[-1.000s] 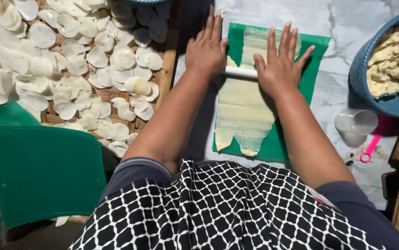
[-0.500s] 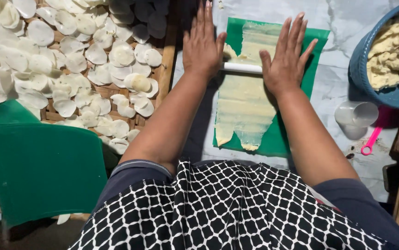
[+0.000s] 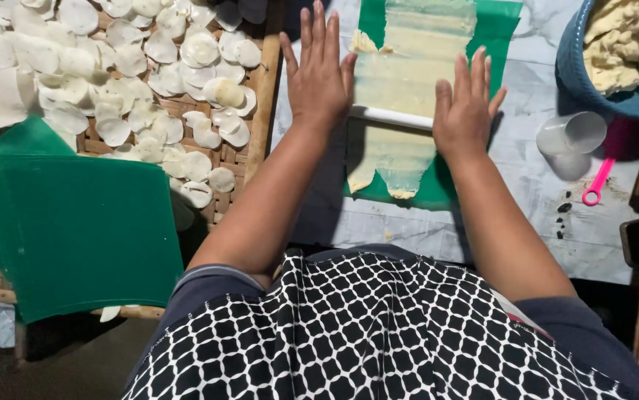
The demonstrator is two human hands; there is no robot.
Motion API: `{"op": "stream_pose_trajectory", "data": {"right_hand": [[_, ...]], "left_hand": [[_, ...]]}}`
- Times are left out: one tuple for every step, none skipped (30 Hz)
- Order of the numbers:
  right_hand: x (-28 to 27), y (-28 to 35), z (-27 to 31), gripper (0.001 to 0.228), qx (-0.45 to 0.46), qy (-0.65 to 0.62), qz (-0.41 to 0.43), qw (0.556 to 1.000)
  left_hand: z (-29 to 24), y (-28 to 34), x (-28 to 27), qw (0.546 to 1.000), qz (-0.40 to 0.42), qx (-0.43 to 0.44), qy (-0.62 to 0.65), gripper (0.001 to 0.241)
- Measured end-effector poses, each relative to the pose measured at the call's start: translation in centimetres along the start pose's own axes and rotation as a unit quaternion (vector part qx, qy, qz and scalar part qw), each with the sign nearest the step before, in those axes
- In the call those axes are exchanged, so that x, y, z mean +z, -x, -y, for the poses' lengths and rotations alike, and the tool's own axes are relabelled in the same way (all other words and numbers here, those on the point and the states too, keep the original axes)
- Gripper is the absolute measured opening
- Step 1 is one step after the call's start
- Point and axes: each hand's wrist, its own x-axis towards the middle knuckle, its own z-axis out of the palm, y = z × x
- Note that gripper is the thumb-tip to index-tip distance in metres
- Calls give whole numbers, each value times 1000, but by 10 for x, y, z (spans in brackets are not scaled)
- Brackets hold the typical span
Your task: Rolling out dough into thin circular wrappers using a rolling pin
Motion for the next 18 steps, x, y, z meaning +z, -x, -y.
{"op": "stream_pose_trajectory", "data": {"right_hand": [[7,-11,1,54,34,36,41,998],[13,-19,0,65,70,72,84,991],[9,-14,9,65,72,71,81,992],[3,-11,17,67,73,101,115,985],[-1,-8,25,69,74,130,149,977],[-1,3,24,69,75,133,145,978],[0,15,23,71,53,141,146,978],[2,28,23,72,26,148,152,977],[4,49,16,72,23,150,153,977],[8,67,10,71,-22,134,116,984],[13,84,3,70,-67,118,79,988],[11,96,5,70,-70,116,78,988],[10,107,6,73,-59,104,95,988],[7,120,4,75,-45,95,113,988],[4,121,4,75,-46,96,111,988],[2,121,4,74,-29,93,140,985],[0,120,5,74,-13,89,168,982],[-1,118,-1,74,-15,89,170,981]], "left_hand": [[-2,-10,3,1000,-5,-2,-21,64],[-5,-19,7,999,-7,-4,-41,65],[-4,-12,13,999,-8,-1,-42,65],[-4,-7,19,998,37,-15,-52,68],[-3,-2,25,994,82,-28,-62,72],[-3,9,25,995,79,-25,-60,72],[-2,20,25,994,98,-19,-54,70],[1,36,24,991,120,-20,-48,69],[2,57,33,992,119,-22,-46,69],[6,74,40,996,87,0,-4,67],[10,91,47,998,54,23,37,66],[12,105,47,998,52,21,36,66],[14,119,47,997,63,22,39,67],[13,134,49,996,75,26,44,68],[12,134,49,996,74,27,45,68],[13,134,49,995,82,22,49,67],[13,133,48,994,91,16,54,66],[16,130,54,994,91,15,54,66]]}}
